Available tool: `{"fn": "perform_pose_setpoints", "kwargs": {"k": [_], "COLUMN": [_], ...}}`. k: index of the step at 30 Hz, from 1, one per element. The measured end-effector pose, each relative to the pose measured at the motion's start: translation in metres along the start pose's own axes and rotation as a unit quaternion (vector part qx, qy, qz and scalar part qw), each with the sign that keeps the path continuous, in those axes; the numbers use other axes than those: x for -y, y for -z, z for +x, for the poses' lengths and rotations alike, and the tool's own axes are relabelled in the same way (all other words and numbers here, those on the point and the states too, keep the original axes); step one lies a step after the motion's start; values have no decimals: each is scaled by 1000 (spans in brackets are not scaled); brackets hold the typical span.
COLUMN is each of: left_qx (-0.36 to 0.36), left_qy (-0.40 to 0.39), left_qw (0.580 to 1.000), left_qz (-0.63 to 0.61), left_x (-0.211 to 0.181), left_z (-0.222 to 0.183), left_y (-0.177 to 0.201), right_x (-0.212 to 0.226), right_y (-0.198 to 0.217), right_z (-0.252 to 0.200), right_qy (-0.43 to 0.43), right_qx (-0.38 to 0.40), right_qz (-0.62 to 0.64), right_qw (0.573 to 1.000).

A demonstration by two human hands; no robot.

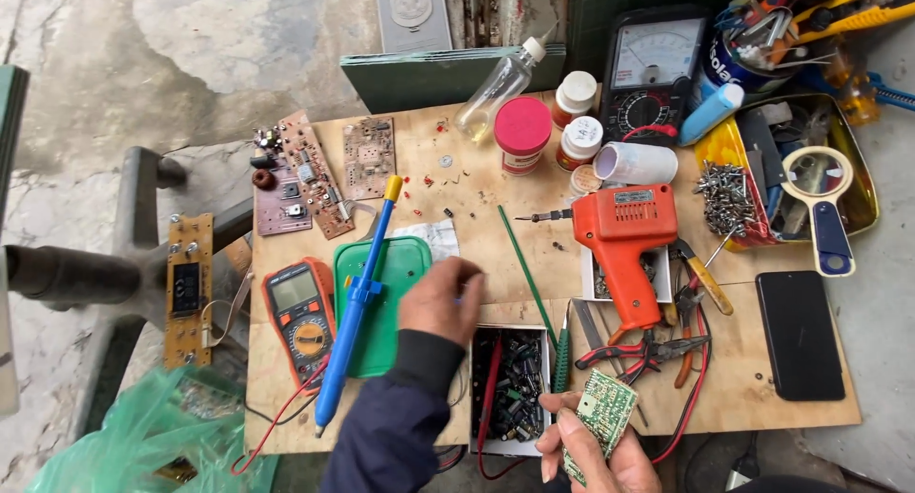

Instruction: Inspecting and soldering components on a printed circuit board at a repair station.

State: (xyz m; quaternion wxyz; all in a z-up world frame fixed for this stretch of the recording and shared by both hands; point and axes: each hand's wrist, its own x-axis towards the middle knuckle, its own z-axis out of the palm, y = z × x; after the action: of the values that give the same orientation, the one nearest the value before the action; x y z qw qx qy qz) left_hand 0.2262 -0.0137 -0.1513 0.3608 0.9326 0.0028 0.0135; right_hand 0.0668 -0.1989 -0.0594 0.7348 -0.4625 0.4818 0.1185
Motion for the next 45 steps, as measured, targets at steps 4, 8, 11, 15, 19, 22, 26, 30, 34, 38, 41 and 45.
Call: {"fn": "perform_pose_setpoints", "kwargs": {"k": [4, 8, 11, 15, 19, 22, 26, 30, 34, 38, 41, 45], "left_qx": [-50, -106, -45, 27, 18, 54, 21, -59, -30, 74, 109, 107], "left_qy": [47, 123, 207, 252, 257, 258, 249, 257, 285, 295, 302, 321], "left_qw": [997, 986, 975, 965, 963, 954, 962, 964, 919, 860, 805, 757], "left_qz": [-23, 49, 58, 72, 86, 142, 107, -39, -271, -409, -498, -559], "left_x": [19, 44, 27, 25, 33, 43, 41, -13, -59, -62, -51, -29], "left_z": [-11, -20, -15, -5, 8, 11, 0, -45, -121, -176, -194, -205], "left_y": [66, 93, 101, 86, 75, 70, 80, 125, 135, 117, 106, 95], "right_x": [0, -1, -2, 7, 9, 13, 18, 3, -6, -12, -18, -33], "right_y": [-12, -17, -16, -25, -28, -33, -36, -22, -17, -23, -28, -33], "right_z": [-20, -27, -25, -37, -38, -41, -47, -46, -53, -66, -75, -75], "right_qy": [15, 54, 39, 28, 30, 16, 6, 48, 45, 39, 37, 43], "right_qx": [-10, -8, 8, -4, -7, -9, 5, 74, 159, 184, 185, 193], "right_qz": [-37, -11, -10, -9, -13, -36, -2, 21, 5, -43, -67, -102], "right_qw": [999, 998, 999, 1000, 999, 999, 1000, 996, 986, 981, 980, 975]}}
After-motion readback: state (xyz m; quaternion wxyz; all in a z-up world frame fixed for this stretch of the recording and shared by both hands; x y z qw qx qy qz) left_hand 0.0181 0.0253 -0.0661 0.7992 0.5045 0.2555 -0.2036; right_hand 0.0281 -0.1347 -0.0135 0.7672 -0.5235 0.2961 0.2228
